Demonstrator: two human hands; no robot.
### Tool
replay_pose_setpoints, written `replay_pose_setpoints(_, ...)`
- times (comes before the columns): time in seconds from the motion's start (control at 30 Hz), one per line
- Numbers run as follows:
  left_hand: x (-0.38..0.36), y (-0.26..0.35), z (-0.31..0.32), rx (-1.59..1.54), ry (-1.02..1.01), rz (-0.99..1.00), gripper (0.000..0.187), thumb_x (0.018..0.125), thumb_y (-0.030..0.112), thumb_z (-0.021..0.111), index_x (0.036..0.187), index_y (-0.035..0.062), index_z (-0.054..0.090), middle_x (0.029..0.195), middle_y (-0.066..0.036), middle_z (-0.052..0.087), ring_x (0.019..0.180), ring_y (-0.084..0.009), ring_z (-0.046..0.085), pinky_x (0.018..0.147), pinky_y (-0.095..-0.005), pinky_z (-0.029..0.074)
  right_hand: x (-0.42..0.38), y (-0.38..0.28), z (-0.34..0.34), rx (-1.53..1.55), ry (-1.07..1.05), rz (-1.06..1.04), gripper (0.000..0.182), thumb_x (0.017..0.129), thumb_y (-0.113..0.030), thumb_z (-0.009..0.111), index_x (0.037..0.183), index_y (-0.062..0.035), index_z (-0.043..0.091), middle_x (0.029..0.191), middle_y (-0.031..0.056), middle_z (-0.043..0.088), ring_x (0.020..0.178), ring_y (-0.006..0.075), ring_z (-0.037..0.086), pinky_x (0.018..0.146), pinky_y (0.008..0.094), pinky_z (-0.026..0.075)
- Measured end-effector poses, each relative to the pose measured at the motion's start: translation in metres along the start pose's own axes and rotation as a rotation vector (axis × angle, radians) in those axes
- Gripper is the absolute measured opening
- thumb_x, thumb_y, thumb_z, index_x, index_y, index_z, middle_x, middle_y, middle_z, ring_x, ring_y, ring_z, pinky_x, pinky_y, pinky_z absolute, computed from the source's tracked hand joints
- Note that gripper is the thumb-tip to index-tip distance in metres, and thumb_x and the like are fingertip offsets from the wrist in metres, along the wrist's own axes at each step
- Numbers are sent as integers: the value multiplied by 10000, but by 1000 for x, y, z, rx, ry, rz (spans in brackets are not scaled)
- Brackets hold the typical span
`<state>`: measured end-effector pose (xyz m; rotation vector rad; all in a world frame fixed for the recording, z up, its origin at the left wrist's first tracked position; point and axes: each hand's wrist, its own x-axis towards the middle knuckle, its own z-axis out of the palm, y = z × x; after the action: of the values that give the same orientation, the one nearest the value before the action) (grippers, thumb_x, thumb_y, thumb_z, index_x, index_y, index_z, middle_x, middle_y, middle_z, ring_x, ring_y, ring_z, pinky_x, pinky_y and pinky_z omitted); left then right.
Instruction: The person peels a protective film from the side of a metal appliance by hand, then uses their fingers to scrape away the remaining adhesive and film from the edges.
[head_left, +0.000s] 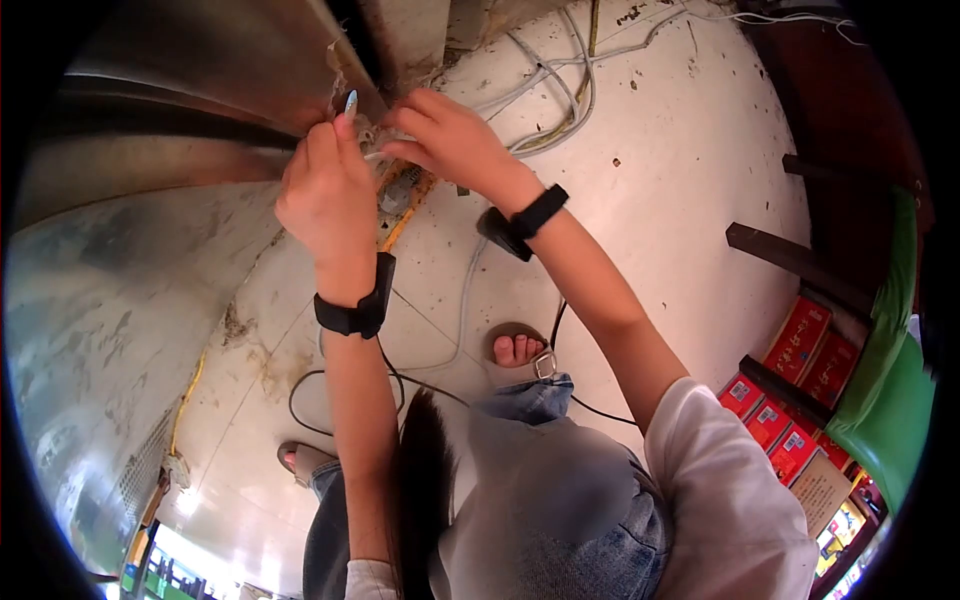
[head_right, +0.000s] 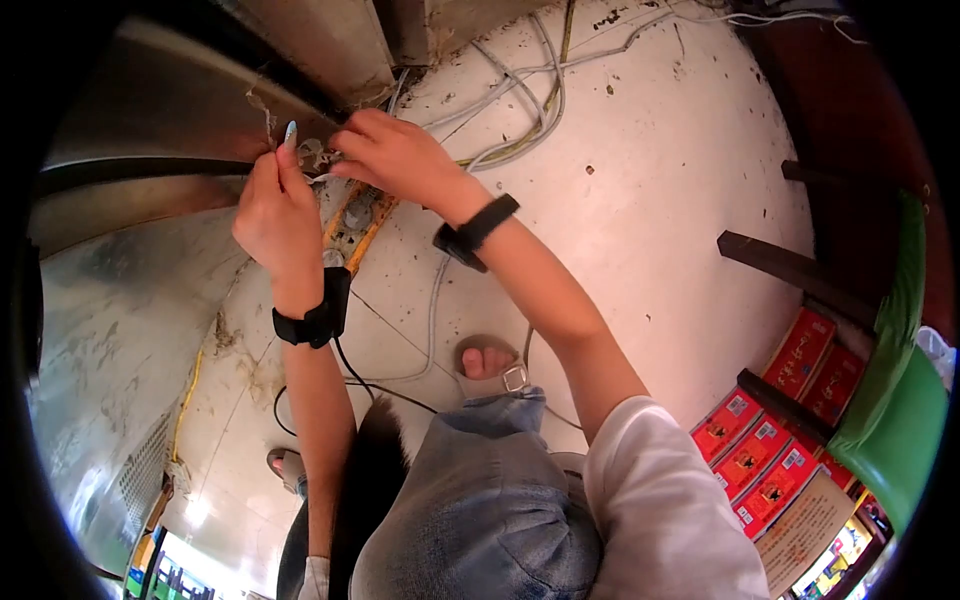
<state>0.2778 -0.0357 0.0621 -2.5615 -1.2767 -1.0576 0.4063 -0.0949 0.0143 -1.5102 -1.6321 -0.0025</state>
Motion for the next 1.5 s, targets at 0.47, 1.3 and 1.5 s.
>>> replay_pose_setpoints(0.47, 4, -5, -6, -228, -74, 95, 152, 787, 139, 614, 666, 85, 541, 604, -51, 543, 546, -232, 545, 470, -316, 433, 32, -44, -13, 333, 305, 403, 187, 819, -165, 557, 878, 11, 543, 792, 125, 531, 688, 246, 544, 608, 314, 444)
replay_pose_setpoints(1.3, -10, -14, 16, -462, 63, 121, 98, 685, -20, 608, 662, 38, 533, 549, -104, 479, 472, -275, 473, 424, -326, 389, 47, -64, 17, 153, 406, 287, 143, 723, -77, 631, 725, -18, 501, 790, 117, 420, 727, 293, 459, 610, 365, 410)
replay_pose_setpoints(1.5, -6, -11, 10, -487, 43, 138, 124, 664, -52, 591, 652, 38, 508, 563, -98, 469, 498, -273, 480, 445, -332, 402, 46, -56, 14, 174, 382, 218, 113, 737, -20, 592, 743, -8, 479, 792, 124, 425, 731, 305, 461, 624, 365, 411)
